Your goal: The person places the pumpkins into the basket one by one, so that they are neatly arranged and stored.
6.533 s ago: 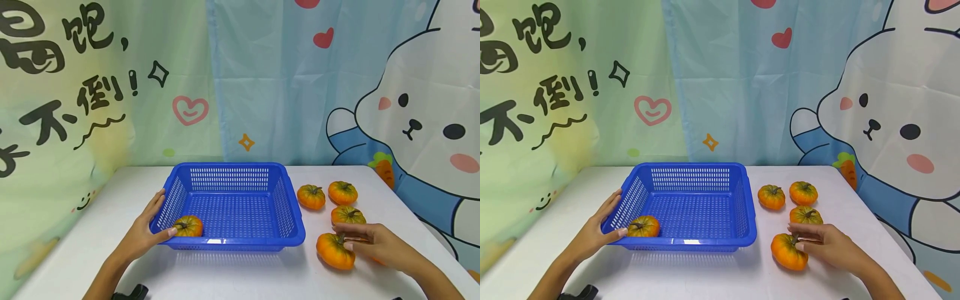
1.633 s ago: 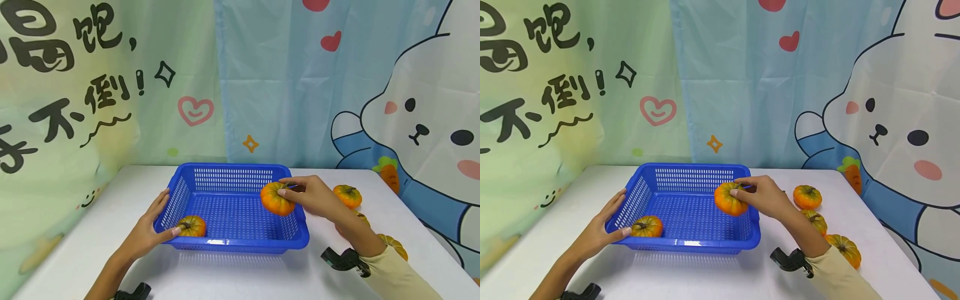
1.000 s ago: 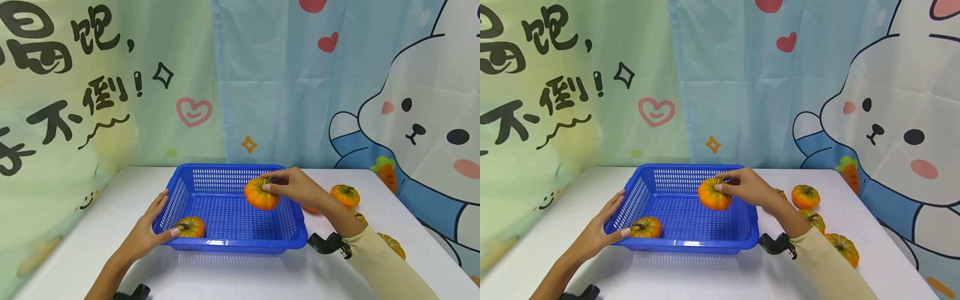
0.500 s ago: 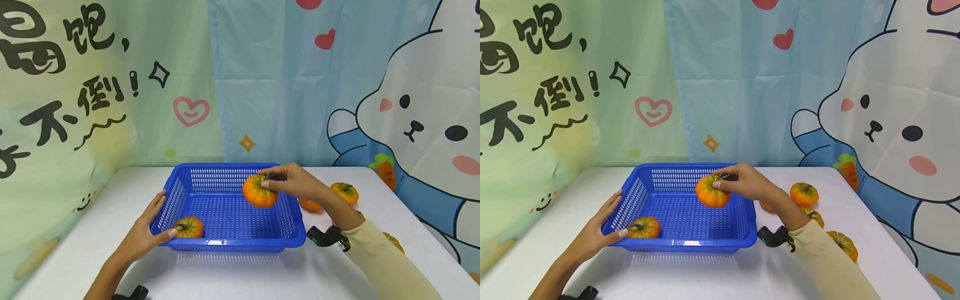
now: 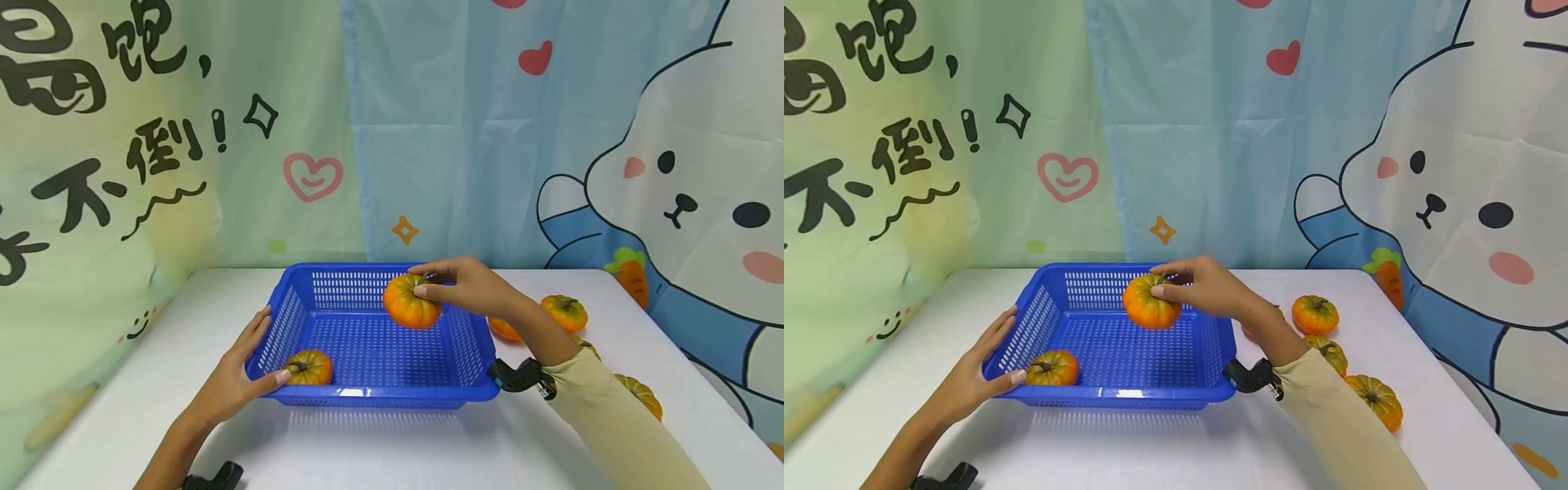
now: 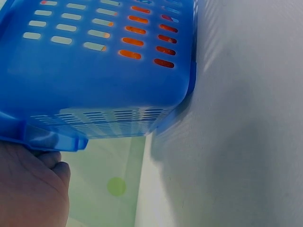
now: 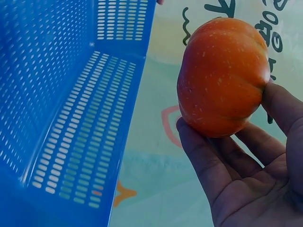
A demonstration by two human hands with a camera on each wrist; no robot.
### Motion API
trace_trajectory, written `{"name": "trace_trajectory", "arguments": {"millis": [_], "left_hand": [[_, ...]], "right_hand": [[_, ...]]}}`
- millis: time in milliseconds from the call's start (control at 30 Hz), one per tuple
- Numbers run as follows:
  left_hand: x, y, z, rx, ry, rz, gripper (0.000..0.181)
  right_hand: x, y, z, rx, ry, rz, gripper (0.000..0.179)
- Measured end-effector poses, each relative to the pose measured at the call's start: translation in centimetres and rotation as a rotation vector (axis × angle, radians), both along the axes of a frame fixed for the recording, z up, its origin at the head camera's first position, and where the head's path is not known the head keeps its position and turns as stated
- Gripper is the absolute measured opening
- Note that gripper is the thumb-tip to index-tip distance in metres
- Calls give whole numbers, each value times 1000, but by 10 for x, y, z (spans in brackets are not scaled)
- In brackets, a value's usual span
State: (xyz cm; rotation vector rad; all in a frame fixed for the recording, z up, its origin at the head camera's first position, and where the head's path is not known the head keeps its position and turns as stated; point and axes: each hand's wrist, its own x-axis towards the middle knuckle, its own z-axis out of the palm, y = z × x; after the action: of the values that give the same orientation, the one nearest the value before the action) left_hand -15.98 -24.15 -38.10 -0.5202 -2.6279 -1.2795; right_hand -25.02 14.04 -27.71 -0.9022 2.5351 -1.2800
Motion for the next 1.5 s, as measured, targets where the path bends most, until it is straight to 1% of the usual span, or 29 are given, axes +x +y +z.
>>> {"name": "trace_trajectory", "arguments": {"millis": [100, 200, 367, 533, 733, 1000, 1267, 1333, 1500], "left_hand": [[0, 1, 1, -9, 1, 2, 94], [0, 1, 2, -11, -6, 8, 94], [0, 1, 2, -21, -10, 14, 94], [0, 0, 1, -9, -14, 11, 94], [2, 1, 3, -7, -14, 13, 94], [0, 1, 1, -8, -8, 13, 93], [-1, 1, 0, -10, -12, 19, 93], [-1, 1, 0, -10, -10, 20, 93], [-1, 1, 0, -7, -9, 20, 93]], "right_hand": [[-3, -6, 0, -16, 18, 20, 45], [-5, -12, -1, -23, 18, 63, 43], [-9, -19, -1, 0, 7, 104, 40], [-15, -24, -7, 12, -10, 149, 39], [-17, -26, -11, 73, -51, 216, 39], [-19, -33, -18, 159, -131, 268, 38], [-21, -45, -25, 220, -154, 304, 39], [-22, -48, -28, 242, -149, 316, 40], [-24, -55, -36, 300, -169, 336, 42]]}}
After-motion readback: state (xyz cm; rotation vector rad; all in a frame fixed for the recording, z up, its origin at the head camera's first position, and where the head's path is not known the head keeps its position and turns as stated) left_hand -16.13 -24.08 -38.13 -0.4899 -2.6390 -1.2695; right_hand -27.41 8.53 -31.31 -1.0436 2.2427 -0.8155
